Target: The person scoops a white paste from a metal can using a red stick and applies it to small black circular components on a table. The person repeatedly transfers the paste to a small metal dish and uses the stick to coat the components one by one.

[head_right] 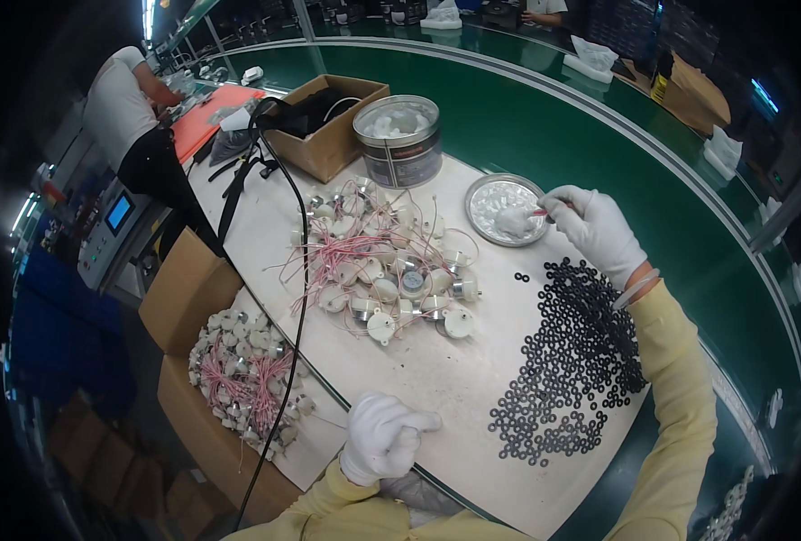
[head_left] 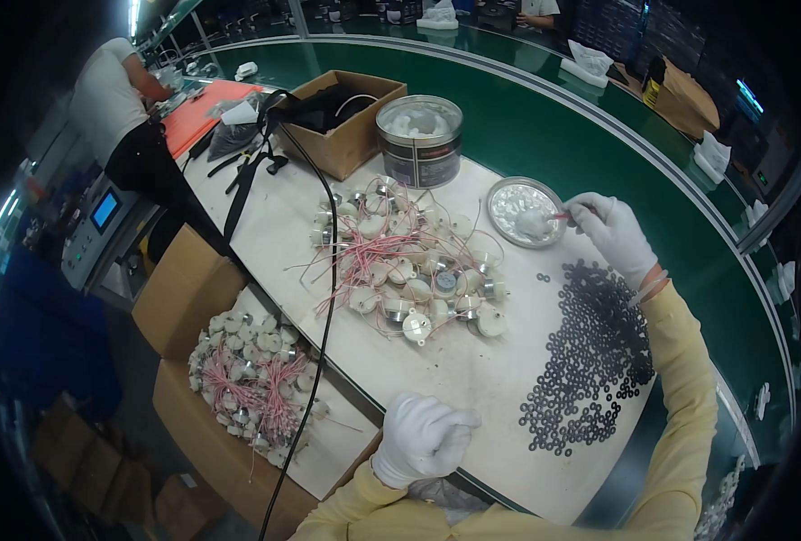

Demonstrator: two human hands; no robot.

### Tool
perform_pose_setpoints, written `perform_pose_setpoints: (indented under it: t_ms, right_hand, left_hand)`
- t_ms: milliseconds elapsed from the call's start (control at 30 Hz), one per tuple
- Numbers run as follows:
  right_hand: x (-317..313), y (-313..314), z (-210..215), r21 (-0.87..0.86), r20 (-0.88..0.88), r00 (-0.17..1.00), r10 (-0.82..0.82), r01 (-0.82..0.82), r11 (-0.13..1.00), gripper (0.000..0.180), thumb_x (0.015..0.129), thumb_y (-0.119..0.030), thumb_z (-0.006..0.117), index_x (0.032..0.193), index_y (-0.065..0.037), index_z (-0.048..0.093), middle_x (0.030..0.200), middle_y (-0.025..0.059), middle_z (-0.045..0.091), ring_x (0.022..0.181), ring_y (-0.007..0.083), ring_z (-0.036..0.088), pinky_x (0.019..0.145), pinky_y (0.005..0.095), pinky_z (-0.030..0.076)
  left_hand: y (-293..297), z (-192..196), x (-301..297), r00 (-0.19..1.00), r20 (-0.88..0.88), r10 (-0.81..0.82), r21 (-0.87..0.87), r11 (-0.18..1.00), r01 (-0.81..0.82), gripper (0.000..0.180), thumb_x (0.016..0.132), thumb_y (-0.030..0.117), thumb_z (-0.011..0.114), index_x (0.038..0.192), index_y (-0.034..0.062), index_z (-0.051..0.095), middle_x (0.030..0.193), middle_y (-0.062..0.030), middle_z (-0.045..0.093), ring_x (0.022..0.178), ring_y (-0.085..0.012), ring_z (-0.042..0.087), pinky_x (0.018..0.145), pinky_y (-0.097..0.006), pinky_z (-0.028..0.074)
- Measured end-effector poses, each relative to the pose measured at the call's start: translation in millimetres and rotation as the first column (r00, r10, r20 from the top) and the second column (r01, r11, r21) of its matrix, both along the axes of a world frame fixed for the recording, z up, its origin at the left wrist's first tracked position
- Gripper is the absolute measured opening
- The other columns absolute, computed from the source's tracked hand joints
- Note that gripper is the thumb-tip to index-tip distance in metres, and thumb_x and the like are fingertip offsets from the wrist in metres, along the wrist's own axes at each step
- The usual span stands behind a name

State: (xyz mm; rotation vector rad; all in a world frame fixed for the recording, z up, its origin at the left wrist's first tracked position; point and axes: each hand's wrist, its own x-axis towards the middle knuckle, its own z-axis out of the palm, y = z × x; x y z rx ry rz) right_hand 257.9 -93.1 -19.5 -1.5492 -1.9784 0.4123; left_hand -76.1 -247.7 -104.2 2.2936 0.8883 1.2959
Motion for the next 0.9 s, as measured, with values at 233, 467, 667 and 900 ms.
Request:
perform_pose_setpoints:
  t_ms: [233, 467, 667, 900]
  right_hand:
    - [-16.7, 23.1, 0.5, 0.006, -0.211, 0.969, -0.131, 0.135, 0.991, 0.034, 0.102, -0.026, 0.054, 0.103, 0.003, 0.071, 0.078, 0.0113, 0.072, 0.067, 0.0184, 0.068, 0.065, 0.0285, 0.052]
    - [-20.0, 34.2, -5.6, 0.044, -0.275, 0.955, -0.108, 0.125, 0.991, 0.033, 0.100, -0.026, 0.054, 0.103, 0.003, 0.071, 0.081, 0.0133, 0.074, 0.074, 0.0190, 0.070, 0.072, 0.0300, 0.053]
    - [-18.1, 16.3, 4.0, 0.014, -0.465, 0.875, -0.132, 0.157, 0.988, 0.033, 0.101, -0.023, 0.054, 0.103, 0.005, 0.071, 0.084, 0.0092, 0.073, 0.076, 0.0142, 0.068, 0.071, 0.0263, 0.054]
    - [-11.8, 16.5, -5.5, -0.163, -0.438, 0.867, -0.236, 0.181, 0.970, 0.036, 0.103, -0.028, 0.056, 0.105, 0.005, 0.070, 0.081, 0.0065, 0.071, 0.072, 0.0108, 0.065, 0.069, 0.0250, 0.054]
  left_hand:
    - [0.4, 2.2, -0.5, 1.000, -0.011, 0.011, -0.020, 1.000, -0.011, 0.017, 0.087, 0.015, 0.057, 0.082, 0.0125, 0.073, 0.064, 0.0009, 0.061, 0.055, -0.0221, 0.053, 0.057, -0.036, 0.038]
    - [-0.7, 2.8, 0.0, 0.999, -0.030, -0.009, -0.056, 0.998, 0.008, 0.026, 0.094, 0.022, 0.051, 0.085, 0.0130, 0.073, 0.062, 0.0027, 0.058, 0.056, -0.0209, 0.053, 0.059, -0.036, 0.038]
    - [-1.5, 2.9, -1.4, 1.000, -0.025, -0.015, -0.062, 0.998, 0.013, 0.026, 0.095, 0.020, 0.050, 0.085, 0.0131, 0.073, 0.062, 0.0034, 0.058, 0.056, -0.0196, 0.053, 0.060, -0.035, 0.039]
    - [-1.9, 3.6, -0.1, 0.999, -0.045, -0.011, -0.049, 0.999, 0.008, 0.028, 0.096, 0.018, 0.048, 0.085, 0.0127, 0.073, 0.061, 0.0037, 0.057, 0.056, -0.0192, 0.053, 0.061, -0.035, 0.039]
